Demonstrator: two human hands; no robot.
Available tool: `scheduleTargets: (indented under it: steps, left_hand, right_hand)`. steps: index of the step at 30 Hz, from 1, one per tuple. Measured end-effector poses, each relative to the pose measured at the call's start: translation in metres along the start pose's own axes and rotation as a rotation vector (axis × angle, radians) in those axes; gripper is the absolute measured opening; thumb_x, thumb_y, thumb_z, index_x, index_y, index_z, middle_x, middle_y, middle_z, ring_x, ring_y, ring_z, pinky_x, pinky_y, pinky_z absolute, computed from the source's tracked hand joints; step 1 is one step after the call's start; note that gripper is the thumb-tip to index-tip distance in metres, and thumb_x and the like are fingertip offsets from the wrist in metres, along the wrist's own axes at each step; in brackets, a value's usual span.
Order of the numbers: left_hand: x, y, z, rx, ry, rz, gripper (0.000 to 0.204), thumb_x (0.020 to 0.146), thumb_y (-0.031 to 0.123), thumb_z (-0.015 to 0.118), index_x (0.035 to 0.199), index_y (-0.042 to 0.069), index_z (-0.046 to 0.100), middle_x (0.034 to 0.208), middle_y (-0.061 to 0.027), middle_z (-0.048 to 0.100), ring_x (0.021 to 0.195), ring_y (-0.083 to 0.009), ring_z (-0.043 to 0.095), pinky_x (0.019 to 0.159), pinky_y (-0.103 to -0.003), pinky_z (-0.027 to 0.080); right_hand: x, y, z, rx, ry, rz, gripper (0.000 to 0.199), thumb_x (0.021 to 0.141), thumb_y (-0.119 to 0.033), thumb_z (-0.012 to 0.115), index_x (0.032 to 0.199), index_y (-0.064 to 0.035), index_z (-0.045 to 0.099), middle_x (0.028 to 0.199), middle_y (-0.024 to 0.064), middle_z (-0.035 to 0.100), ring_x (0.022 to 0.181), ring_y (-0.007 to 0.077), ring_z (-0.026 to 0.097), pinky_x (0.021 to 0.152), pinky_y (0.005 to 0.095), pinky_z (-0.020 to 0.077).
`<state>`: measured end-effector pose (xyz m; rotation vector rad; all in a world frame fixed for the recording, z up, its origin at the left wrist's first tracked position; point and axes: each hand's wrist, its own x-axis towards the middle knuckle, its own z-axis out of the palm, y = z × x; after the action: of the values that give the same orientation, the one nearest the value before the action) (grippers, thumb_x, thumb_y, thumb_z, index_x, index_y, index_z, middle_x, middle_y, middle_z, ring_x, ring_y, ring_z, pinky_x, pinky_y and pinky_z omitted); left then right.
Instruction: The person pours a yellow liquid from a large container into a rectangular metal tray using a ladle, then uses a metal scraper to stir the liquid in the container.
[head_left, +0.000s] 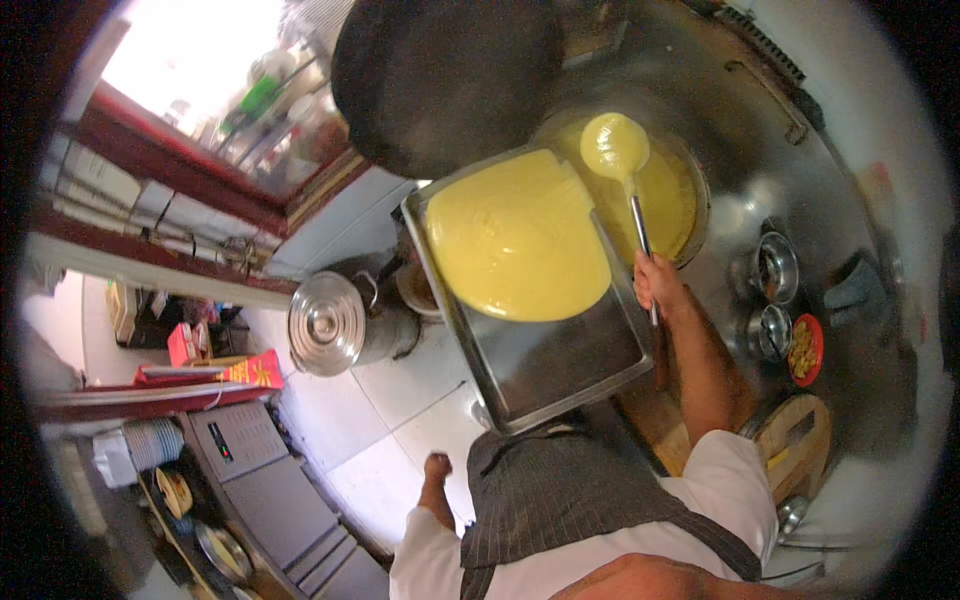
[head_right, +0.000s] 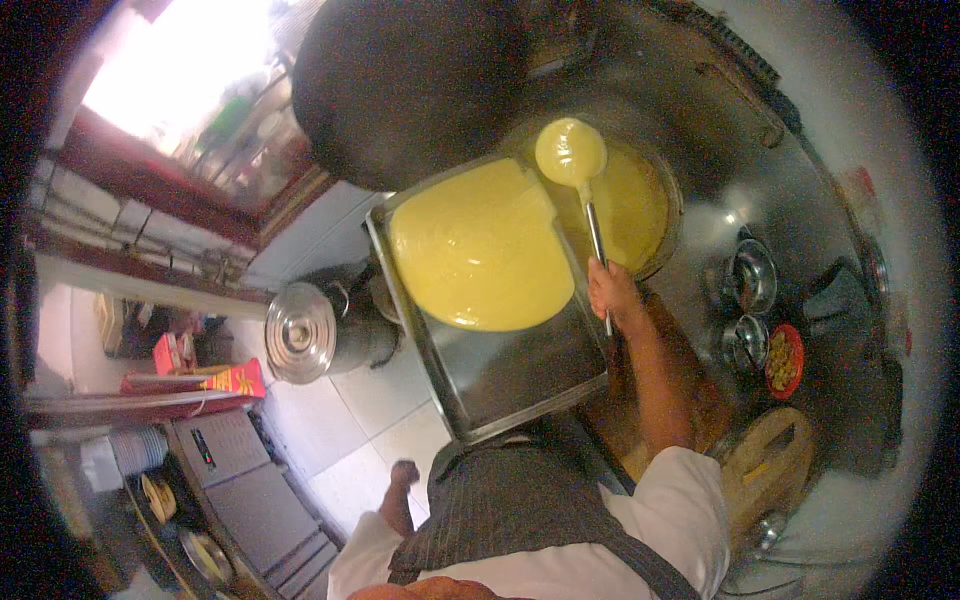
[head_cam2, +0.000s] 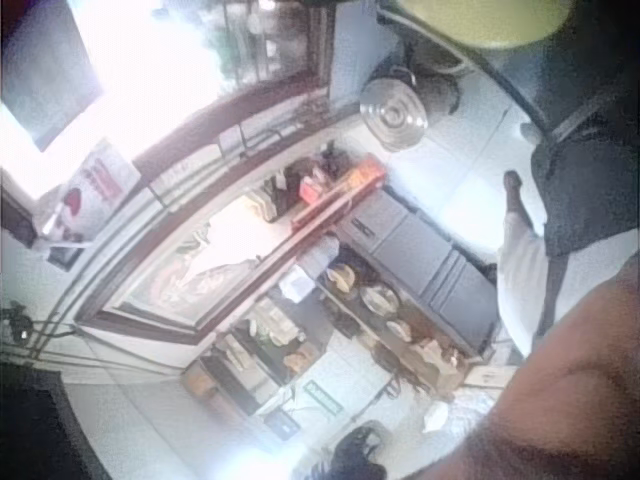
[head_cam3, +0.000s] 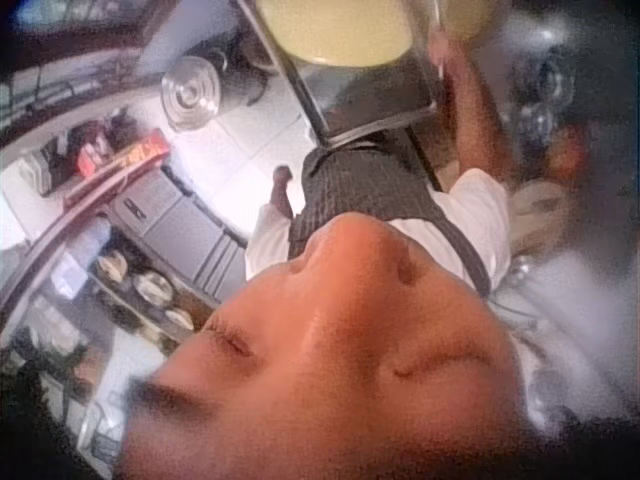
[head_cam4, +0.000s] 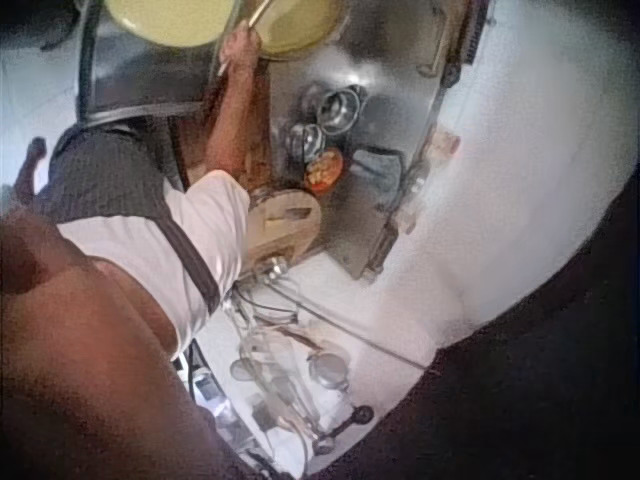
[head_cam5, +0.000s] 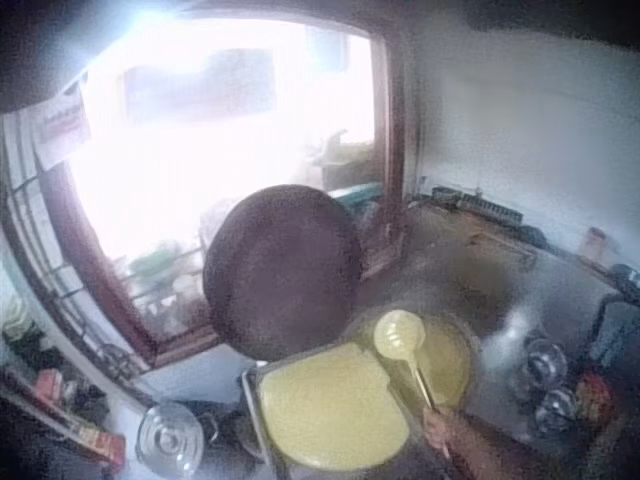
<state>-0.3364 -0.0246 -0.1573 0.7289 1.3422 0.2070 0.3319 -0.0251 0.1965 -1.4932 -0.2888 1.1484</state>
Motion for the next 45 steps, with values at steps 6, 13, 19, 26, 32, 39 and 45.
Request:
scheduleTargets:
  steps: [6,13,19,26,32,39,45]
  left_hand:
    - [0.013,0.110,0.080,0.411,0.339,0.384,0.015,0.077,0.007,0.051,0.089,0.000,0.057,0.070,-0.0091,0.060,0.061,-0.0168,0.058,0.059,-0.029,0.048]
    - [-0.083,0.296,0.208,0.185,-0.024,0.647,0.014,0.087,0.009,0.047,0.097,0.001,0.052,0.086,-0.0096,0.059,0.074,-0.0160,0.059,0.065,-0.028,0.049]
    - [-0.152,0.363,0.330,-0.184,-0.714,0.232,0.038,0.091,0.022,0.046,0.122,0.006,0.032,0.100,-0.0083,0.052,0.078,-0.0180,0.056,0.063,-0.033,0.050]
    - [-0.118,0.352,0.302,0.019,-0.590,0.329,0.036,0.089,0.007,0.039,0.124,0.006,0.029,0.077,-0.0066,0.048,0.053,-0.0145,0.047,0.047,-0.027,0.044]
    - [-0.127,0.370,0.234,0.253,-0.634,0.179,0.029,0.086,0.003,0.042,0.114,0.000,0.033,0.071,-0.0071,0.048,0.051,-0.0147,0.047,0.043,-0.029,0.040]
    - [-0.100,0.393,0.230,0.290,-0.653,0.333,0.015,0.085,0.009,0.042,0.093,-0.002,0.037,0.062,-0.0085,0.046,0.049,-0.0171,0.046,0.042,-0.031,0.039]
    - [-0.115,0.398,0.218,0.535,-0.717,0.309,0.010,0.084,0.009,0.043,0.088,0.002,0.037,0.060,-0.0074,0.045,0.047,-0.0176,0.044,0.041,-0.032,0.038]
  right_hand:
    - [-0.014,0.071,0.062,-0.970,0.346,-0.303,0.033,0.086,-0.029,0.050,0.083,0.0042,0.049,0.068,0.0225,0.054,0.065,0.0413,0.053,0.059,0.0486,0.0400]
    - [-0.029,0.033,0.120,-0.764,0.430,-0.453,0.032,0.086,-0.029,0.051,0.079,0.0022,0.048,0.064,0.0209,0.053,0.062,0.0390,0.054,0.056,0.0456,0.0411]
    - [-0.009,0.074,0.155,0.102,-0.159,0.085,0.031,0.089,-0.034,0.046,0.072,-0.0086,0.048,0.052,0.0001,0.044,0.038,0.0104,0.041,0.035,0.0234,0.0360]
    - [-0.012,0.129,0.116,-0.264,0.105,-0.082,0.025,0.089,-0.025,0.049,0.102,-0.0042,0.054,0.079,0.0026,0.054,0.061,0.0115,0.054,0.049,0.0260,0.0456]
    - [-0.065,0.231,0.004,-0.811,1.086,0.041,0.030,0.086,-0.020,0.048,0.110,-0.0014,0.045,0.098,0.0131,0.052,0.084,0.0259,0.054,0.074,0.0391,0.0441]
    - [-0.117,0.280,0.060,0.518,0.449,0.102,0.049,0.087,-0.032,0.049,0.125,-0.0035,0.036,0.119,0.0135,0.046,0.102,0.0278,0.048,0.080,0.0420,0.0425]
    - [-0.080,0.293,0.065,-0.536,0.947,0.480,0.044,0.088,-0.025,0.047,0.121,0.0037,0.039,0.105,0.0180,0.050,0.086,0.0278,0.053,0.071,0.0404,0.0467]
